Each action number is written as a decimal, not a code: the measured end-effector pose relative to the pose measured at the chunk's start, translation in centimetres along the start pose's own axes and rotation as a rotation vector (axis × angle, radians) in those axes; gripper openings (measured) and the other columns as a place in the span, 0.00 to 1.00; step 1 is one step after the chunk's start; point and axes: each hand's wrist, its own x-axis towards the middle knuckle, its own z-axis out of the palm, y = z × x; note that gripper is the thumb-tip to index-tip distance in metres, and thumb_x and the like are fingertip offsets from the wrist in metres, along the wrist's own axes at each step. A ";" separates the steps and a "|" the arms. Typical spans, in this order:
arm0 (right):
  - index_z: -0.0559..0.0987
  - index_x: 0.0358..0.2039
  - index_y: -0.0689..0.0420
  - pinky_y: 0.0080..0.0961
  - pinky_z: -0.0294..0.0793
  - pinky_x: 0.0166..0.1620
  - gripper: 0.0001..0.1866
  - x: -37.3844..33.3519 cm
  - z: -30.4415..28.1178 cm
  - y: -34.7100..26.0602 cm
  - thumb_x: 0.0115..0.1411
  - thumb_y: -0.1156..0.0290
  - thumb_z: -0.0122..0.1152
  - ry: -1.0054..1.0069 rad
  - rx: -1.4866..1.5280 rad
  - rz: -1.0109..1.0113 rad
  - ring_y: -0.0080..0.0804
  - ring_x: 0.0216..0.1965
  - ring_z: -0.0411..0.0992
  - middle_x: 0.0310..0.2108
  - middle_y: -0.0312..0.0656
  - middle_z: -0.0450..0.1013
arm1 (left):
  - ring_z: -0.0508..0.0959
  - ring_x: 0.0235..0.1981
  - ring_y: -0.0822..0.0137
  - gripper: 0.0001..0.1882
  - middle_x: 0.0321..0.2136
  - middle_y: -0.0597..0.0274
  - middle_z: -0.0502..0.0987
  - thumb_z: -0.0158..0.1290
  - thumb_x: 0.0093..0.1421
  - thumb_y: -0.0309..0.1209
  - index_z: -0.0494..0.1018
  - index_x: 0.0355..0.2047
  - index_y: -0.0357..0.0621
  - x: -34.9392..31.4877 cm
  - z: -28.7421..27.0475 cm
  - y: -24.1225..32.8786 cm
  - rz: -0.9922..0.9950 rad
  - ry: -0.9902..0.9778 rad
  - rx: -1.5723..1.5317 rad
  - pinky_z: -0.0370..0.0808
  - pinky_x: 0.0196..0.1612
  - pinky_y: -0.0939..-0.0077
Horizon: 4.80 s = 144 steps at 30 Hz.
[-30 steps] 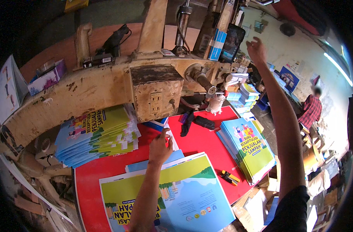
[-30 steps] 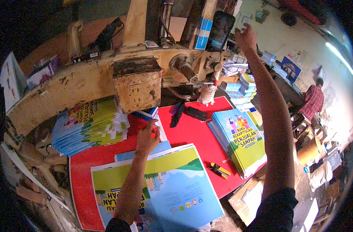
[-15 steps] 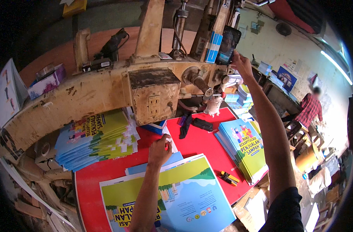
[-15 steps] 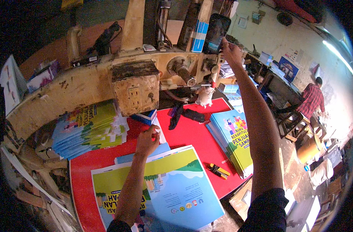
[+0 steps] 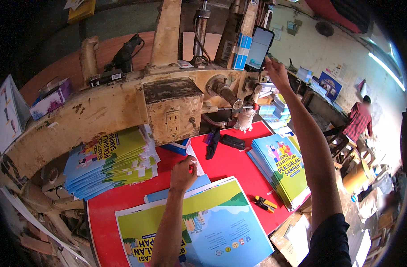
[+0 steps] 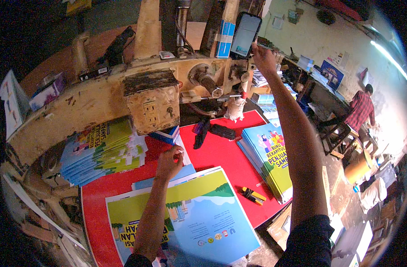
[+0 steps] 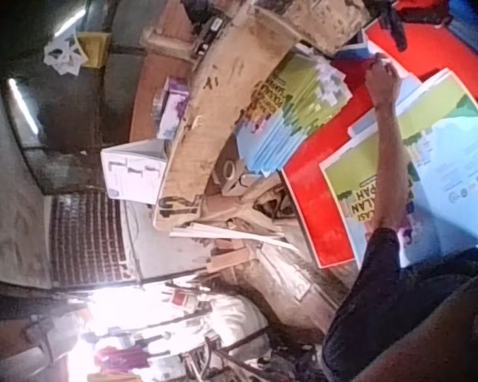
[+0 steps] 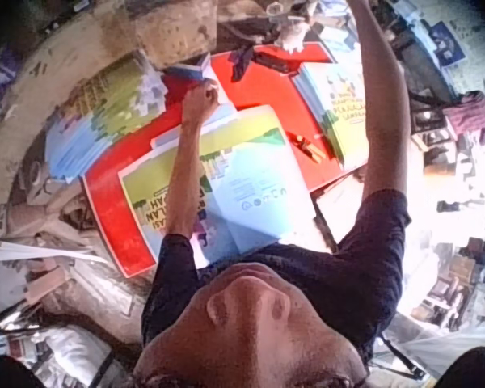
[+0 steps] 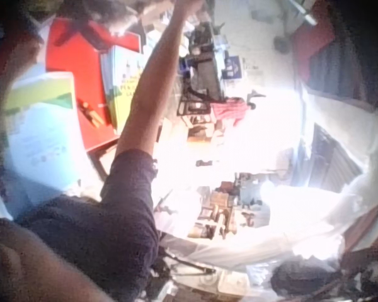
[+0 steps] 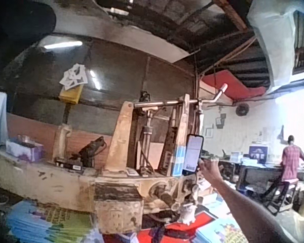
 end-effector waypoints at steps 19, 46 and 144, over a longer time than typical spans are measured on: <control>0.82 0.46 0.62 0.22 0.77 0.45 0.14 -17.7 -7.0 -21.8 0.60 0.78 0.60 -0.098 0.345 -0.300 0.24 0.39 0.79 0.39 0.42 0.82 | 0.87 0.35 0.54 0.07 0.32 0.50 0.84 0.58 0.62 0.27 0.77 0.40 0.41 -0.5 -2.7 0.3 -0.042 -0.057 0.093 0.82 0.39 0.61; 0.90 0.34 0.44 0.22 0.69 0.28 0.14 -35.7 -19.7 -36.8 0.43 0.67 0.80 -0.377 -0.064 -0.631 0.22 0.24 0.77 0.25 0.26 0.80 | 0.87 0.32 0.59 0.06 0.30 0.57 0.84 0.60 0.63 0.26 0.76 0.40 0.44 0.2 -1.7 -2.4 0.043 -0.011 -0.041 0.81 0.38 0.64; 0.85 0.28 0.53 0.27 0.71 0.24 0.11 -25.1 -12.1 -28.6 0.46 0.67 0.80 -0.579 0.124 -0.964 0.26 0.23 0.76 0.26 0.33 0.79 | 0.85 0.32 0.59 0.06 0.29 0.59 0.84 0.60 0.57 0.23 0.77 0.35 0.45 0.4 0.4 -2.0 0.094 0.040 -0.084 0.80 0.39 0.63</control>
